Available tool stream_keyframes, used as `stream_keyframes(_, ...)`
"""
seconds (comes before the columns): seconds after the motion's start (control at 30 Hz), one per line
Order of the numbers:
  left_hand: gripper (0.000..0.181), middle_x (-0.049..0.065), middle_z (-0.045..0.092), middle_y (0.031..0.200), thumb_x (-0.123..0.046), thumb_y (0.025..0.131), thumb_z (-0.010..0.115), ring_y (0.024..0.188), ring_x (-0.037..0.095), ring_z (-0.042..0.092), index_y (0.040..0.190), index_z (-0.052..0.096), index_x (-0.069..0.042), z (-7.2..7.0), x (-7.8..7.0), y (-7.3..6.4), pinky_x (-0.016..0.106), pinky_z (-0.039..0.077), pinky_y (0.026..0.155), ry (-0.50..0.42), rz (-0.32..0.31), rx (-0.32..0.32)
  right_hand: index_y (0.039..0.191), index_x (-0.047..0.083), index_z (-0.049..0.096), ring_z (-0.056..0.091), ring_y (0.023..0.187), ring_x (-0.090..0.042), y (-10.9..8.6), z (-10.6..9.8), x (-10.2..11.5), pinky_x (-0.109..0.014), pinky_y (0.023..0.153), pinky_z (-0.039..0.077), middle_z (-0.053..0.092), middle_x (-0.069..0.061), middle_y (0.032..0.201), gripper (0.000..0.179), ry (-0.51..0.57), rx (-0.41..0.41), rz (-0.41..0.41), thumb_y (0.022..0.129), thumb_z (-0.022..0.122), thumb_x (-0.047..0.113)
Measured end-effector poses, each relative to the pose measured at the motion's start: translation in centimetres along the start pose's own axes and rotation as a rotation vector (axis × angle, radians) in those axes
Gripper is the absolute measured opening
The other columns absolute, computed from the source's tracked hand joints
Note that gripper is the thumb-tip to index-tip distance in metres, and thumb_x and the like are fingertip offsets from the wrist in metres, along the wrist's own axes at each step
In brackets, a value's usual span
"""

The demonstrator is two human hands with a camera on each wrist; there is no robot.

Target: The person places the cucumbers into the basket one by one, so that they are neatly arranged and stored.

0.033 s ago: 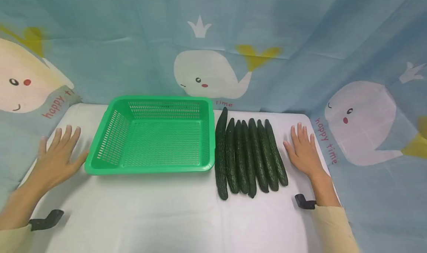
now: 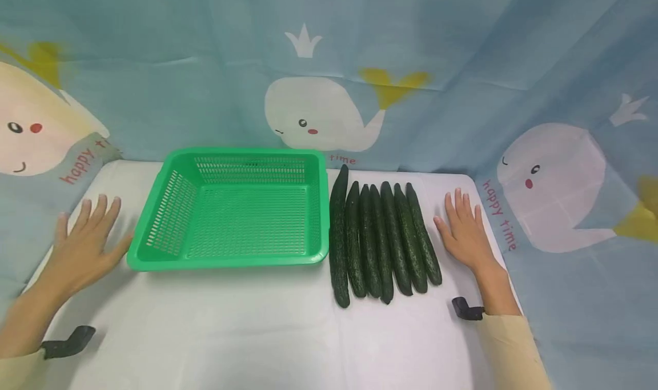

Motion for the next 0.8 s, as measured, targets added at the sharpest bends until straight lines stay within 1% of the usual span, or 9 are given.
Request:
stream_keyframes(0.17, 0.087, 0.021, -0.003, 0.176, -0.053, 0.106, 0.046, 0.164, 0.042, -0.016, 0.171, 0.007, -0.010, -0.2, 0.0, -0.5, 0.068, -0.025, 0.127, -0.020, -0.009, -0.007, 0.168, -0.001, 0.005, -0.011, 0.164, -0.048, 0.0, 0.1, 0.1, -0.068, 0.132, -0.012, -0.010, -0.026, 0.175, 0.077, 0.002, -0.003, 0.003, 0.115, 0.033, 0.046)
stream_keyframes(0.3, 0.087, 0.021, -0.003, 0.177, -0.056, 0.107, 0.044, 0.165, 0.043, -0.014, 0.171, 0.007, -0.011, -0.6, -0.3, -0.7, 0.070, -0.023, 0.127, -0.013, -0.020, -0.014, 0.168, -0.002, 0.006, -0.012, 0.164, -0.048, -0.6, 0.2, 0.1, -0.069, 0.132, -0.011, -0.009, -0.028, 0.175, 0.076, 0.016, -0.015, 0.011, 0.115, 0.034, 0.046)
stream_keyframes(0.47, 0.088, 0.019, -0.005, 0.177, -0.057, 0.106, 0.044, 0.165, 0.041, -0.016, 0.171, 0.006, -0.011, -1.3, -0.5, -0.4, 0.070, -0.023, 0.127, -0.004, -0.014, -0.028, 0.168, -0.002, 0.006, -0.010, 0.163, -0.050, -1.7, 0.0, 0.5, -0.070, 0.131, -0.012, -0.009, -0.029, 0.175, 0.075, 0.042, -0.036, 0.021, 0.115, 0.034, 0.044)
stream_keyframes(0.6, 0.087, 0.017, -0.006, 0.177, -0.057, 0.107, 0.043, 0.165, 0.042, -0.015, 0.171, 0.005, -0.011, -1.9, -0.4, -0.3, 0.068, -0.025, 0.127, -0.012, -0.016, -0.040, 0.168, -0.001, 0.005, -0.012, 0.164, -0.048, -1.9, -0.3, 1.1, -0.070, 0.131, -0.013, -0.009, -0.028, 0.175, 0.075, 0.048, -0.044, 0.012, 0.115, 0.035, 0.043)
stream_keyframes(0.8, 0.083, 0.018, -0.005, 0.177, -0.054, 0.109, 0.039, 0.165, 0.041, -0.017, 0.171, 0.006, -0.011, -2.3, -0.5, 0.0, 0.069, -0.024, 0.127, -0.076, -0.025, -0.064, 0.168, -0.002, 0.005, -0.010, 0.163, -0.050, -1.7, -0.7, 1.9, -0.069, 0.131, -0.013, -0.010, -0.028, 0.175, 0.076, 0.042, -0.046, 0.006, 0.115, 0.035, 0.043)
Point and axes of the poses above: each hand's wrist, its own y-axis towards the middle knuckle, its own z-axis out of the palm, x = y × z, the point moved 8 cm from there along y, towards the middle knuckle
